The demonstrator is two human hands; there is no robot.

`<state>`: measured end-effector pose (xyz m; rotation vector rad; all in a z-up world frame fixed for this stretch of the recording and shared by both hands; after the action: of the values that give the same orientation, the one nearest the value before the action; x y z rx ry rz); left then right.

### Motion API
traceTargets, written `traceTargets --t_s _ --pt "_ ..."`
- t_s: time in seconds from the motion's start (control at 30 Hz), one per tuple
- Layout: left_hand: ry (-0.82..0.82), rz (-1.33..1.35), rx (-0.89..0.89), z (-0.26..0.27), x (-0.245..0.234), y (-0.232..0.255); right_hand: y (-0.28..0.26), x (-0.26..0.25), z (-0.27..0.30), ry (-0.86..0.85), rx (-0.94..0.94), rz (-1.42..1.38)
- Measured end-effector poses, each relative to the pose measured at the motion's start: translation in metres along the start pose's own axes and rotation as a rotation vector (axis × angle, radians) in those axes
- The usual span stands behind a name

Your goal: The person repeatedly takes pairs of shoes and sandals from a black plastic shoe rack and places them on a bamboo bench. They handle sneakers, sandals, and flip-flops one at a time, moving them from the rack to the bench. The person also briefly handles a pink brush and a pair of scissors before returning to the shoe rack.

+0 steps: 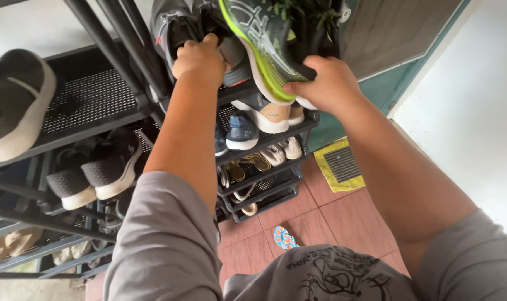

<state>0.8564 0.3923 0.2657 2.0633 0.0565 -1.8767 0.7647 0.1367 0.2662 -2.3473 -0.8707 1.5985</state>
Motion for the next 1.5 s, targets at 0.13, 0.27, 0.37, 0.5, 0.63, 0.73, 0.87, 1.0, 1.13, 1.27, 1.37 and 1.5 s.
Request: traceTargets --t_s 0.13,0.27,0.37,0.5,0.63,0.73,0.87,1.0,1.13,1.27,1.37,1.5 --pt "0.151 0.106 0.047 0.031 -0.026 0.000 -0.002 -0.009 0.032 0.065 -0.014 -0.154" --pt "0.299 0.193 0.247 0.074 -0.052 0.009 0.008 -0.014 0.069 0.086 0.045 -0.401" --pt "0.277 0.163 0.259 0.108 -0.042 0.008 0.018 -0.022 0.100 0.093 0.094 -0.512" --pt "0.285 0.192 0.282 0.161 -0.038 0.002 0.037 -0.028 0.147 0.067 0.037 -0.633" --pt "0.282 0.174 0.333 0.242 -0.033 0.017 0.085 -0.035 0.209 0.098 0.087 -0.826" --pt "0.267 0.210 0.408 0.297 -0.028 0.035 0.117 -0.040 0.267 0.135 0.111 -1.045" --pt "0.150 0.176 0.458 0.334 0.006 0.066 0.136 -0.058 0.336 0.145 0.105 -1.222" --pt "-0.038 0.189 0.541 0.339 0.074 0.109 0.154 -0.073 0.385 0.132 0.269 -0.996" --pt "-0.277 0.135 0.689 0.339 0.183 0.153 0.197 -0.082 0.451 0.073 0.728 -0.423" --pt "-0.455 0.036 0.842 0.369 0.293 0.199 0.211 -0.088 0.509 0.073 0.857 -0.230" --pt "-0.638 -0.006 0.930 0.411 0.350 0.227 0.218 -0.092 0.566 0.071 1.002 -0.111" --pt "-0.812 -0.034 1.083 0.491 0.363 0.256 0.218 -0.097 0.661 0.088 1.234 0.025"
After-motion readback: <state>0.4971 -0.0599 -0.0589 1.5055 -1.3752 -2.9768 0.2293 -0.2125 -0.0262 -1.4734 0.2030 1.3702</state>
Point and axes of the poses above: each hand's wrist, its own z-axis away from the middle knuckle, its own x-axis out of the palm, y = z × x, the point moved 8 cm from there along -z, towards the middle knuckle, and after that the axes turned 12 degrees about -x, right-handed, at the moved point
